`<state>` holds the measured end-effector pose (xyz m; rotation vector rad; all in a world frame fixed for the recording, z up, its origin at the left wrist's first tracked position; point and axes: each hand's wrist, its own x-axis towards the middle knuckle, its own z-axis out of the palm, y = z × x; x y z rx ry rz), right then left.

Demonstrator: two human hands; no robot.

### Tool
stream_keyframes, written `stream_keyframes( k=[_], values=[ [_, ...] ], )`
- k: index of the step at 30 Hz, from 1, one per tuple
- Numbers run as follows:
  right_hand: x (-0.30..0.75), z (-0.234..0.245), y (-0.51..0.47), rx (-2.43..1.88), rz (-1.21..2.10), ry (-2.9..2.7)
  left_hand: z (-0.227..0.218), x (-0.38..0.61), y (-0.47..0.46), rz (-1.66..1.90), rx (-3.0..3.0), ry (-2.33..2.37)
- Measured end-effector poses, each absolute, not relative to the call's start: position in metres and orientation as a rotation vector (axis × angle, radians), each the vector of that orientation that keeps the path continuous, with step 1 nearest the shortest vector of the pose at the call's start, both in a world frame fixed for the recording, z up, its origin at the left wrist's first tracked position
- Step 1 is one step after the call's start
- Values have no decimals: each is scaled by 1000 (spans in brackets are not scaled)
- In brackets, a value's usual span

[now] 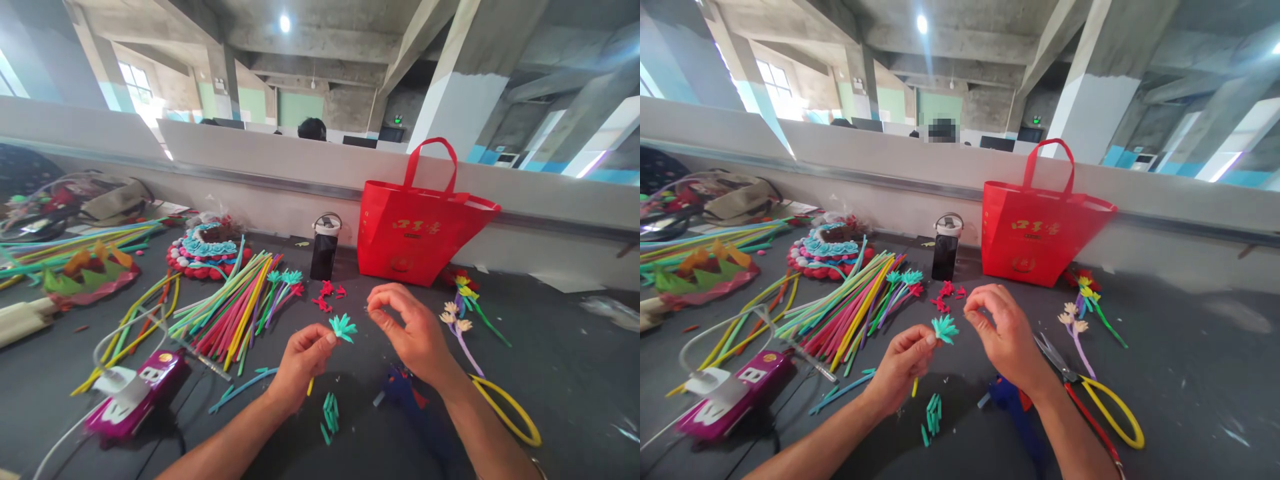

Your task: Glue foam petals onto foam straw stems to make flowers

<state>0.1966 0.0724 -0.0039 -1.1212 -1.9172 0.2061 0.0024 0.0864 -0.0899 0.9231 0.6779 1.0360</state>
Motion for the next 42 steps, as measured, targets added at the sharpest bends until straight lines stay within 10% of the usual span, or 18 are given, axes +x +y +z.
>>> stream_keyframes(
  k=[42],
  values=[
    [196,-9,75,-1301,828,-1428,-90,4,86,1077,929,630]
  ],
)
